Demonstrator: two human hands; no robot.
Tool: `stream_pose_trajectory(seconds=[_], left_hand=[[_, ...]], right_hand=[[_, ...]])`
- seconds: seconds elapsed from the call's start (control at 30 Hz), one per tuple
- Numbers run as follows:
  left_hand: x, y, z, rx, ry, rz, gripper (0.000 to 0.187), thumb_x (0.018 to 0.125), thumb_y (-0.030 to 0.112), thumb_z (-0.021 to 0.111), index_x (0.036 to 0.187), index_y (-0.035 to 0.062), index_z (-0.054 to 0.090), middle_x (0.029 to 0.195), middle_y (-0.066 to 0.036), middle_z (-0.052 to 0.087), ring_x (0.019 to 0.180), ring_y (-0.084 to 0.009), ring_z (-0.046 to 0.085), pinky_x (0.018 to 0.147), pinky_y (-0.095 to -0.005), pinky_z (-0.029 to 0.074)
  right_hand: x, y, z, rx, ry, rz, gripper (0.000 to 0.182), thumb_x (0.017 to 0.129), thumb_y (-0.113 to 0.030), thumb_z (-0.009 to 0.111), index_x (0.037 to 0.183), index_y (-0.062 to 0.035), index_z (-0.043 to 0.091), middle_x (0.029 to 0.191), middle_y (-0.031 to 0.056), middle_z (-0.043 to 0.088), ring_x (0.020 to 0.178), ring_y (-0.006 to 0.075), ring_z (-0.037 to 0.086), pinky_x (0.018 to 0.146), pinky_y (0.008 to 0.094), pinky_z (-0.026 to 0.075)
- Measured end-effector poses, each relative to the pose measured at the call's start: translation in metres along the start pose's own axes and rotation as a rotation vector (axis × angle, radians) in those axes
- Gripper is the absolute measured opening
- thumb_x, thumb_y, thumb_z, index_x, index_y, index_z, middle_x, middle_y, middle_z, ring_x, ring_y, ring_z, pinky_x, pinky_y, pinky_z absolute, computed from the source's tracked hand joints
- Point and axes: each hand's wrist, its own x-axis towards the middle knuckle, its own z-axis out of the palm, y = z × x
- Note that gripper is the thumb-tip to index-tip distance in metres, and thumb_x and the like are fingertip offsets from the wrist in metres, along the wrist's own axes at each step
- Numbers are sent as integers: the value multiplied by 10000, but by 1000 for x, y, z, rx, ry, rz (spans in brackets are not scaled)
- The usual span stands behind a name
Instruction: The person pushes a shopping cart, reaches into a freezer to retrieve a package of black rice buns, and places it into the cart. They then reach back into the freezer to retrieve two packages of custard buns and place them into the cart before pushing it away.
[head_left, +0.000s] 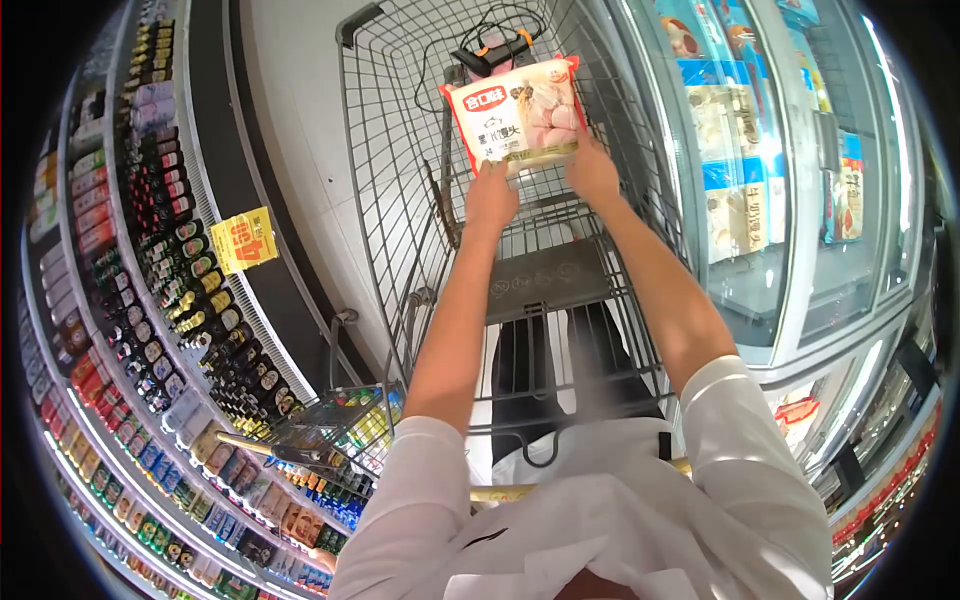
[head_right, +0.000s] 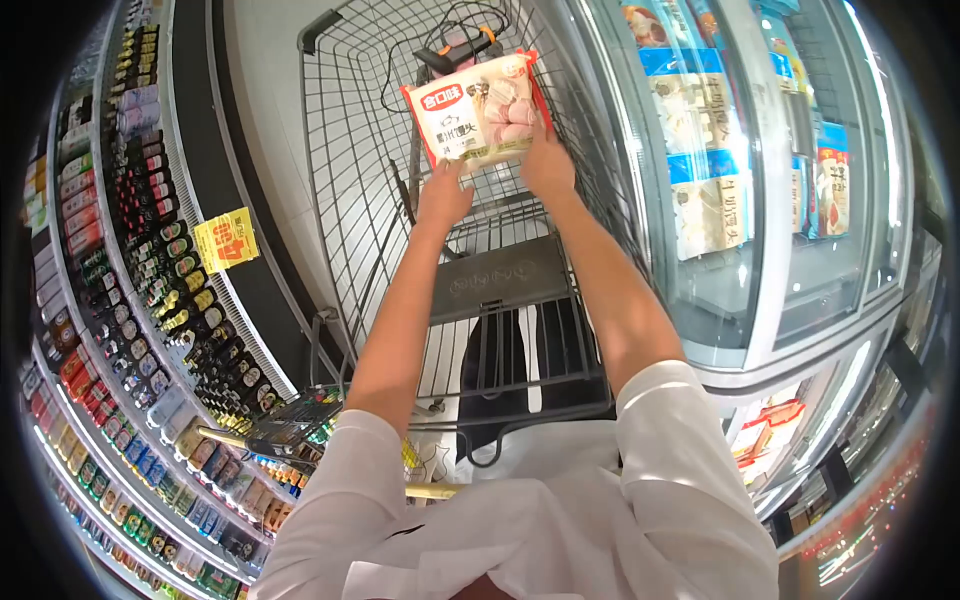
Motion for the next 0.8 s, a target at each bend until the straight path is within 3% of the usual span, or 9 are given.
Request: stream_pose_trajectory(seconds=[0.1,0.17,0.2,0.33,0.43,0.53,0.6,0.67,0.8], left_hand=[[-59,14,-33,95,-451,135,312,871,302,610,1025,45,694,1026,-205,682,962,-390,646,855,-451,516],[-131,51,-88,-9,-554,225,319,881,329,597,892,29,705,834,-190,697,839,-400,659,791,-442,524],[-165,56,-97,-94,-525,298,327,888,351,606,925,47,720,807,-172,702,795,-388,666,741,-438,523],[-304,121,-160,-118,-299,346,317,905,358,619,959,69,737,857,-174,717,823,-356,682,747,-439,525],[-381,150,-137,-418,-108,433,317,899,306,646,1092,57,687,938,-167,711,848,-358,674,761,-461,523],[-424,143,-75,-345,-100,765,407,884,269,670,1211,40,595,975,-153,691,841,-379,657,750,-474,524],[-454,131,-61,-227,-170,828,405,877,272,667,1175,26,548,994,-152,669,836,-395,640,723,-475,525],[-454,120,-49,-96,52,824,322,879,267,654,1066,27,547,939,-171,679,818,-413,647,704,-495,520],[-458,120,-44,-7,-95,703,273,878,245,644,1003,27,537,869,-193,681,788,-425,655,687,-513,516]], right_hand=[[-46,-16,-42,-65,-569,63,400,753,-281,739,1055,-24,689,1040,198,693,958,354,675,840,432,533],[-96,-32,-81,251,-803,-72,301,806,-320,694,947,-58,742,838,155,724,847,307,698,806,402,539],[-127,-51,-111,60,-662,-299,298,825,-313,679,976,-61,728,827,118,727,809,271,701,781,401,537],[-238,-87,-196,-133,-477,-429,274,837,-283,682,1010,-70,696,769,113,709,754,329,681,758,456,533],[-318,-118,-247,-255,-444,-213,254,830,-271,666,920,-34,669,939,169,698,938,353,655,864,469,502],[-390,-98,-234,-182,-6,-371,229,828,-245,659,906,-30,656,978,145,687,974,345,638,896,442,484],[-444,-97,-217,-60,290,-284,207,813,-210,672,913,-29,653,987,132,645,1035,317,598,905,413,469],[-486,-91,-199,-314,99,-111,210,805,-200,683,908,-20,649,1102,130,639,1057,297,587,944,402,467],[-540,-92,-180,-319,500,-288,264,779,-166,682,995,-16,662,1229,112,619,1123,286,579,1027,384,445]])
